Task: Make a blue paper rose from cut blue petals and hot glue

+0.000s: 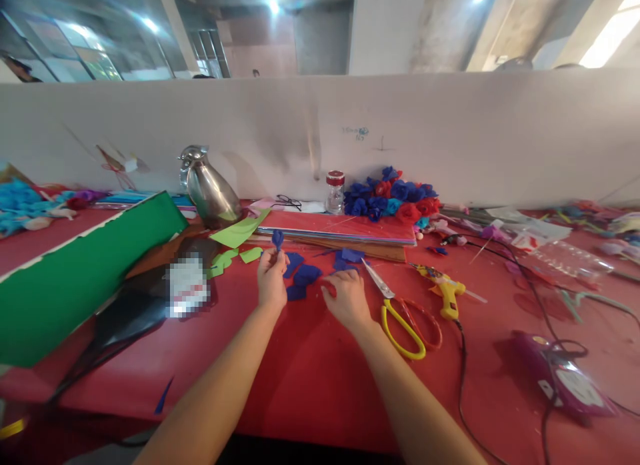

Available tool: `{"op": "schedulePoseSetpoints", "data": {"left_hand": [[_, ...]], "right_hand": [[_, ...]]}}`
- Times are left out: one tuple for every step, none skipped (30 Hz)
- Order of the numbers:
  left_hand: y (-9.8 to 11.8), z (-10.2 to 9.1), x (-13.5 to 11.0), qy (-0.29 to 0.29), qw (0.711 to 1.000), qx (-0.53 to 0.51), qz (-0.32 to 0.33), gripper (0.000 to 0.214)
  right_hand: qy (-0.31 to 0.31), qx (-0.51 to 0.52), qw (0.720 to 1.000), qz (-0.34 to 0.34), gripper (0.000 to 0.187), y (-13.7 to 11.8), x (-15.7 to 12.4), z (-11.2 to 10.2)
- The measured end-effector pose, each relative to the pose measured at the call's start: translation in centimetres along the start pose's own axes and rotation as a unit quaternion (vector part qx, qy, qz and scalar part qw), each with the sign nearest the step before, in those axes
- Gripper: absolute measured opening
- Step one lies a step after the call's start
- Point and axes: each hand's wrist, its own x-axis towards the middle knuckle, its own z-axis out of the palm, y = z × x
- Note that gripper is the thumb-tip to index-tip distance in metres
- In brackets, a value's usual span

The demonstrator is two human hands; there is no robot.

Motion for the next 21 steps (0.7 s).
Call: {"op": "schedulePoseSetpoints", "data": {"left_hand": [[-0.1,0.0,-0.1,-0.011,1.000,0.000,0.005,0.015],[-0.1,0.0,-0.2,-0.025,1.000,-0.004,0.006,0.016],[-0.1,0.1,-0.3,-0.040,0.999,-0.008,0.005,0.016],[0.0,0.1,-0.4,-0.054,0.999,-0.007,0.002,0.017],[0.0,0.1,-0.5,-0.067,0.998,-0.003,0.001,0.017],[0.0,0.1,-0.6,-0.078,0.997,0.002,0.002,0.017],[0.0,0.1,-0.8,-0.086,0.996,0.009,0.002,0.017],[0.0,0.1,-0.8,-0.092,0.996,0.015,0.003,0.018],[-0.1,0.1,-0.9,-0.096,0.995,0.021,0.004,0.018],[-0.3,0.1,-0.9,-0.098,0.995,0.027,0.005,0.018],[-0.4,0.0,-0.9,-0.099,0.994,0.034,0.008,0.018],[-0.6,-0.1,-0.9,-0.099,0.994,0.044,0.012,0.018],[-0.7,-0.2,-0.8,-0.098,0.993,0.060,0.019,0.018],[-0.9,-0.3,-0.8,-0.095,0.992,0.078,0.028,0.019],[-1.0,-0.3,-0.7,-0.093,0.990,0.096,0.036,0.019],[-1.1,-0.4,-0.6,-0.090,0.989,0.110,0.040,0.018],[-1.1,-0.4,-0.5,-0.087,0.988,0.119,0.041,0.017],[-1.1,-0.4,-0.4,-0.082,0.989,0.122,0.034,0.016],[-1.0,-0.3,-0.4,-0.073,0.990,0.123,0.019,0.015],[-0.9,-0.1,-0.3,-0.061,0.990,0.124,-0.003,0.014],[-0.9,0.1,-0.3,-0.049,0.991,0.126,-0.026,0.012]], "right_hand": [[-0.006,-0.012,1.000,0.002,0.022,-0.5,0.1,0.2],[-0.013,-0.025,1.000,0.005,0.023,-1.0,0.3,0.3],[-0.018,-0.038,0.999,0.009,0.024,-1.5,0.6,0.5],[-0.023,-0.049,0.998,0.013,0.025,-2.0,0.8,0.6],[-0.027,-0.058,0.998,0.018,0.025,-2.4,1.1,0.8],[-0.031,-0.066,0.997,0.025,0.026,-2.8,1.4,1.0],[-0.034,-0.073,0.996,0.033,0.026,-3.2,1.7,1.1],[-0.037,-0.079,0.995,0.041,0.025,-3.5,1.9,1.3],[-0.040,-0.084,0.995,0.046,0.023,-3.7,2.0,1.4],[-0.042,-0.087,0.994,0.049,0.022,-3.9,2.2,1.5],[-0.043,-0.090,0.994,0.051,0.021,-4.0,2.2,1.6],[-0.043,-0.093,0.994,0.049,0.021,-4.1,2.3,1.6],[-0.043,-0.095,0.993,0.048,0.022,-4.2,2.3,1.6],[-0.043,-0.098,0.993,0.047,0.022,-4.3,2.4,1.6],[-0.042,-0.101,0.993,0.047,0.023,-4.4,2.4,1.5],[-0.038,-0.102,0.993,0.048,0.023,-4.4,2.4,1.4],[-0.029,-0.102,0.993,0.050,0.023,-4.3,2.4,1.4],[-0.017,-0.098,0.994,0.051,0.023,-4.2,2.4,1.3],[-0.001,-0.090,0.995,0.052,0.022,-4.0,2.4,1.3],[0.017,-0.076,0.995,0.054,0.022,-3.7,2.4,1.3],[0.037,-0.056,0.996,0.057,0.021,-3.3,2.4,1.3]]}}
